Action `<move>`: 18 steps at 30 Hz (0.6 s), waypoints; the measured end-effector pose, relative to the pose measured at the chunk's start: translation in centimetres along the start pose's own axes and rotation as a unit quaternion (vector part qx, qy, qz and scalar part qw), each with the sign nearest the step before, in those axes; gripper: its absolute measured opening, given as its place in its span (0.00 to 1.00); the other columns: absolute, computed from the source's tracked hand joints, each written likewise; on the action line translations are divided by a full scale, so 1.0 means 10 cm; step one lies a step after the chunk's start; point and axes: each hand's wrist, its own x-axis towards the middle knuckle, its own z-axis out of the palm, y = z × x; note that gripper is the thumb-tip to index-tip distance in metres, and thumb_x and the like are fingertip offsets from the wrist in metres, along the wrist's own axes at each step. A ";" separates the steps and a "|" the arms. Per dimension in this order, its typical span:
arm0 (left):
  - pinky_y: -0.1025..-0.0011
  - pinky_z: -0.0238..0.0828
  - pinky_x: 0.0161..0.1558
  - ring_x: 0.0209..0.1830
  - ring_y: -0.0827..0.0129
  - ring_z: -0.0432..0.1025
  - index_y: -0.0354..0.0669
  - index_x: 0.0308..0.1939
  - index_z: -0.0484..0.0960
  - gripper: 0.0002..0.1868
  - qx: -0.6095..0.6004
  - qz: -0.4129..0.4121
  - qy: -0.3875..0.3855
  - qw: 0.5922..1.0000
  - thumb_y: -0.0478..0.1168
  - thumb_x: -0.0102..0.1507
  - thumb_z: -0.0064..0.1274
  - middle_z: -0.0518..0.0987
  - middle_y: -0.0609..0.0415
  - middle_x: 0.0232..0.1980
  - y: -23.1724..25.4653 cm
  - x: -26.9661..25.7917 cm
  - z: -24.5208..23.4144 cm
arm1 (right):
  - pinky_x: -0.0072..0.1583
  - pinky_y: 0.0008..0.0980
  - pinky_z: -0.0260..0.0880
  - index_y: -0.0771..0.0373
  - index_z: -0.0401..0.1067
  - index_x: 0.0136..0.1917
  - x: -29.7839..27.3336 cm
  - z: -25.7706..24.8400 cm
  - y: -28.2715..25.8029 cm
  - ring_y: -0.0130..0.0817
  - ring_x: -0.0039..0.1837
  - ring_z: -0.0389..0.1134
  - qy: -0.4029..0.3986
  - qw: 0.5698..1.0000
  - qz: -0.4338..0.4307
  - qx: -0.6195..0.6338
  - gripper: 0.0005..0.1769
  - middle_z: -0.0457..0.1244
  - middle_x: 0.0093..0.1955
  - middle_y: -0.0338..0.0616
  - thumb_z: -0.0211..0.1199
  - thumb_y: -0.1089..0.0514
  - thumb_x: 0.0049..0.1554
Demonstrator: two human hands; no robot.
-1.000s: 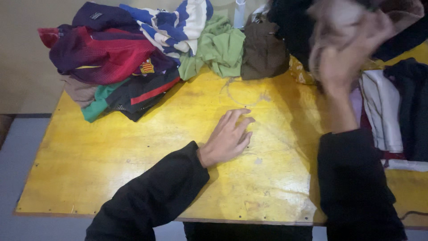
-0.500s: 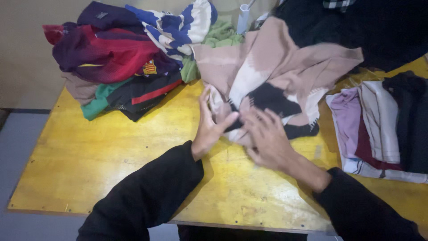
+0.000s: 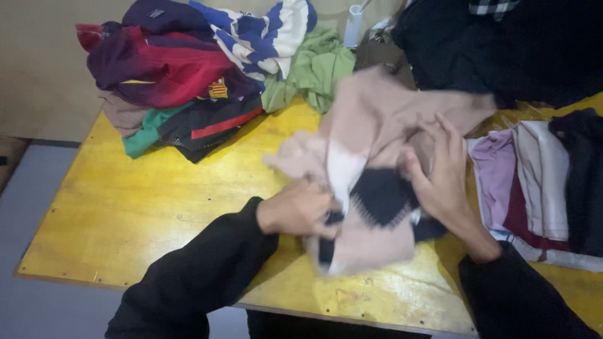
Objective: The person folds a patterned sweater and a pair of brown shorts on a yellow table by hand.
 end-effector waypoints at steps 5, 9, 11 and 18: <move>0.58 0.76 0.41 0.36 0.53 0.81 0.48 0.36 0.89 0.18 0.030 0.021 -0.272 0.962 0.56 0.53 0.61 0.84 0.47 0.32 0.14 -0.24 -0.25 | 0.77 0.59 0.45 0.62 0.61 0.76 0.08 0.11 0.24 0.67 0.79 0.46 -0.036 0.997 -0.018 -0.069 0.36 0.48 0.82 0.62 0.63 0.48 0.59; 0.55 0.74 0.41 0.41 0.50 0.78 0.47 0.38 0.88 0.21 0.063 0.016 -0.266 0.962 0.56 0.50 0.63 0.84 0.47 0.37 -0.14 -0.42 -0.35 | 0.76 0.59 0.45 0.58 0.59 0.78 0.02 0.13 0.22 0.63 0.80 0.46 -0.128 0.990 -0.036 -0.035 0.38 0.52 0.79 0.53 0.63 0.46 0.59; 0.56 0.74 0.44 0.43 0.52 0.79 0.50 0.38 0.88 0.18 0.044 -0.103 -0.168 0.979 0.55 0.52 0.63 0.84 0.49 0.41 -0.38 -0.60 -0.48 | 0.76 0.54 0.47 0.57 0.57 0.79 0.00 0.15 0.13 0.62 0.77 0.49 -0.196 0.978 -0.058 0.034 0.43 0.54 0.78 0.52 0.63 0.48 0.53; 0.51 0.71 0.53 0.56 0.47 0.73 0.41 0.50 0.82 0.13 0.382 -0.260 0.203 0.864 0.39 0.62 0.53 0.77 0.43 0.51 -0.51 -0.76 -0.59 | 0.68 0.48 0.58 0.58 0.57 0.77 -0.08 0.20 -0.40 0.52 0.66 0.61 -0.214 0.967 -0.041 0.130 0.47 0.62 0.65 0.55 0.71 0.46 0.50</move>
